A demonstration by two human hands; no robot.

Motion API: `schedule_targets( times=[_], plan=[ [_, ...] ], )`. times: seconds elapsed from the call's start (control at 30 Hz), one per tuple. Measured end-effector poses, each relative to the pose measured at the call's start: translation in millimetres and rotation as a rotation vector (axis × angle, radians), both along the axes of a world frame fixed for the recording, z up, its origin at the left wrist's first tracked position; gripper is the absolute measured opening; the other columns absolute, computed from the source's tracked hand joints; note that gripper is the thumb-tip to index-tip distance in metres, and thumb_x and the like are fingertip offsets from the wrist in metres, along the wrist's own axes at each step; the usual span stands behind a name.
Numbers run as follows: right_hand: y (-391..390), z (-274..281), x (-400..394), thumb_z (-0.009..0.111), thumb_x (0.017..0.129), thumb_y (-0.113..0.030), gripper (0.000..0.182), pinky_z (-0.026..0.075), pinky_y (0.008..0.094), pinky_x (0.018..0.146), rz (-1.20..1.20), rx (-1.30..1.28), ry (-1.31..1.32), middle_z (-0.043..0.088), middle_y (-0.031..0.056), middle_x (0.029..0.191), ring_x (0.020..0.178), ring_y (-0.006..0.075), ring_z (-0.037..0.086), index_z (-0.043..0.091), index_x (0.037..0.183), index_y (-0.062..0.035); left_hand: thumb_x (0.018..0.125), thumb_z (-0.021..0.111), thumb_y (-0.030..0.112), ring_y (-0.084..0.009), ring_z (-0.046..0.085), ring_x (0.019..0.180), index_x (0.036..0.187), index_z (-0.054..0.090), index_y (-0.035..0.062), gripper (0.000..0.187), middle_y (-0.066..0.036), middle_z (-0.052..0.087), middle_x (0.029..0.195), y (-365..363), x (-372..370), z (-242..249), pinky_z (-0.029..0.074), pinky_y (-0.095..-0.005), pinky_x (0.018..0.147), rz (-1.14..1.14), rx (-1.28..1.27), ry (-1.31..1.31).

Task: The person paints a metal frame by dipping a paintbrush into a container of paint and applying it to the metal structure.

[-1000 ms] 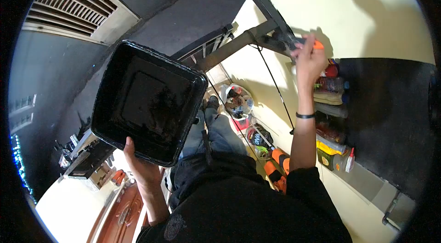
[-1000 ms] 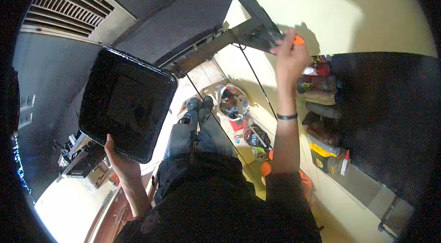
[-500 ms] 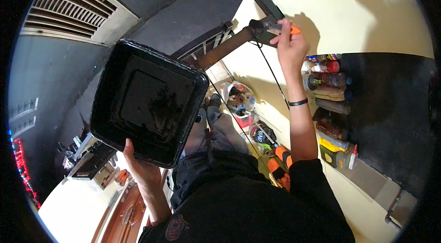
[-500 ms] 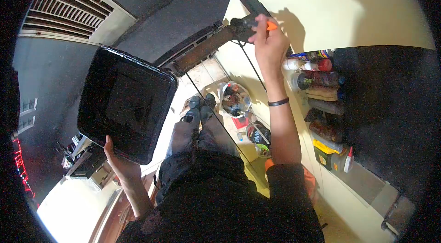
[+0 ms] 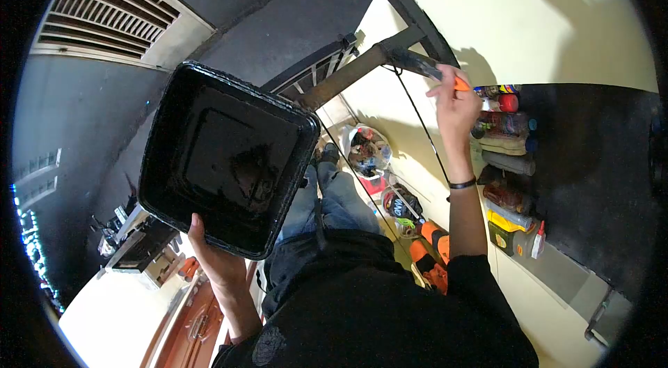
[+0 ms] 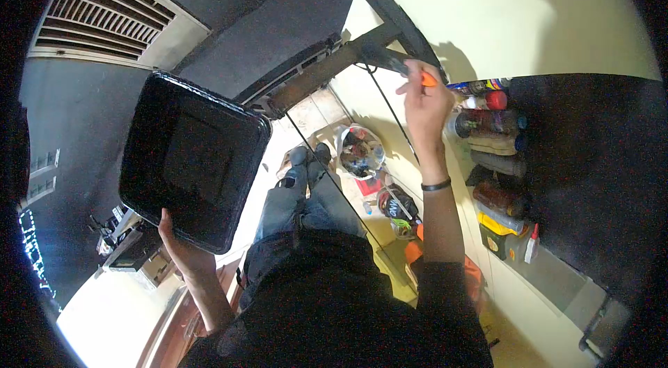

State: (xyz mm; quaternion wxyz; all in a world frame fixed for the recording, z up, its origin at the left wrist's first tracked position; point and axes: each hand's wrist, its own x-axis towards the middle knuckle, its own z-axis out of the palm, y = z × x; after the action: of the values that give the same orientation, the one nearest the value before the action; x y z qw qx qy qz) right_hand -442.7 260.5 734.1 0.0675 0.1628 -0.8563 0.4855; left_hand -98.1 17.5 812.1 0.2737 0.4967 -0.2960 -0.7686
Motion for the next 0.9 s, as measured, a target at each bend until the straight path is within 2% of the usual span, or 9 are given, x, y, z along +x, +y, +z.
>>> schedule_targets(
  times=[0.07,0.17,0.23,0.3,0.43,0.5,0.63,0.83,0.9],
  plan=[
    [10.1,5.1,-5.6,0.058,0.104,-0.018,0.023,0.053,0.0258,0.064,-0.069,0.101,0.047,0.072,0.0087,0.068,0.069,0.0131,0.073,0.071,0.108,0.0013,0.099,0.048,0.051,-0.0354,0.053,0.127,0.144,0.049,0.0026,0.066,-0.017,0.053,0.142,-1.3,1.6,0.2,0.044,-0.0517,0.106,0.012,0.007,-0.002],
    [-2.7,22.9,-7.8,0.057,0.105,-0.018,0.024,0.054,0.0259,0.064,-0.154,0.044,0.088,0.072,0.0068,0.066,0.071,0.0122,0.073,0.071,0.109,0.0007,0.099,0.054,0.043,-0.0279,0.054,0.129,0.144,0.049,0.0041,0.060,-0.012,0.057,0.141,-2.8,3.2,-2.6,0.039,-0.0445,0.110,-0.030,0.046,0.042],
    [-7.7,10.4,-2.4,0.058,0.104,-0.018,0.024,0.055,0.0248,0.062,-0.062,-0.077,0.037,0.074,0.0093,0.082,0.072,0.0128,0.073,0.070,0.108,0.0018,0.099,0.055,0.042,-0.0279,0.054,0.129,0.143,0.050,0.0037,0.058,-0.011,0.058,0.141,-3.6,4.8,-5.5,0.040,-0.0443,0.110,-0.111,-0.128,-0.006],
    [-5.8,11.2,7.1,0.059,0.104,-0.017,0.023,0.054,0.0250,0.059,-0.083,0.054,0.037,0.074,0.0102,0.088,0.068,0.0140,0.072,0.069,0.109,0.0028,0.099,0.056,0.041,-0.0281,0.055,0.129,0.143,0.050,0.0033,0.059,-0.011,0.058,0.141,-6.1,2.8,-3.5,0.040,-0.0442,0.110,-0.097,-0.073,0.027],
    [-8.9,-3.3,13.6,0.059,0.104,-0.018,0.023,0.054,0.0262,0.056,-0.183,-0.076,0.100,0.074,0.0088,0.085,0.064,0.0152,0.071,0.070,0.109,0.0022,0.098,0.057,0.041,-0.0289,0.055,0.128,0.144,0.049,0.0024,0.060,-0.012,0.057,0.141,-4.3,0.1,-3.0,0.041,-0.0439,0.110,-0.077,-0.052,0.052],
    [-13.7,-9.1,29.7,0.060,0.103,-0.017,0.022,0.053,0.0275,0.056,-0.055,0.118,0.173,0.074,0.0081,0.083,0.063,0.0155,0.071,0.070,0.110,0.0013,0.098,0.057,0.041,-0.0289,0.055,0.128,0.144,0.049,0.0021,0.061,-0.012,0.057,0.141,-4.6,-2.6,-2.9,0.040,-0.0440,0.110,-0.067,-0.008,0.063],
    [-17.8,-5.6,40.4,0.060,0.103,-0.016,0.020,0.053,0.0283,0.057,-0.081,-0.046,0.115,0.073,0.0079,0.080,0.063,0.0145,0.071,0.070,0.110,0.0005,0.098,0.057,0.042,-0.0286,0.054,0.130,0.144,0.048,0.0013,0.062,-0.012,0.056,0.143,-5.2,-0.6,-1.9,0.039,-0.0441,0.111,-0.077,0.000,0.037],
    [-3.2,-9.2,18.2,0.056,0.105,-0.015,0.022,0.053,0.0254,0.056,-0.113,-0.119,0.056,0.075,0.0104,0.091,0.064,0.0141,0.072,0.068,0.112,0.0026,0.098,0.055,0.043,-0.0286,0.053,0.130,0.144,0.048,0.0010,0.063,-0.012,0.056,0.143,-4.9,2.3,-5.8,0.039,-0.0445,0.111,-0.125,-0.110,0.008],
    [-1.0,0.0,22.4,0.056,0.105,-0.014,0.023,0.053,0.0246,0.057,-0.224,-0.176,-0.044,0.075,0.0094,0.093,0.064,0.0132,0.071,0.068,0.112,0.0035,0.098,0.055,0.043,-0.0286,0.053,0.130,0.144,0.048,0.0010,0.063,-0.012,0.056,0.142,-6.0,3.3,-3.5,0.039,-0.0445,0.111,-0.119,-0.059,0.019]
  ],
)
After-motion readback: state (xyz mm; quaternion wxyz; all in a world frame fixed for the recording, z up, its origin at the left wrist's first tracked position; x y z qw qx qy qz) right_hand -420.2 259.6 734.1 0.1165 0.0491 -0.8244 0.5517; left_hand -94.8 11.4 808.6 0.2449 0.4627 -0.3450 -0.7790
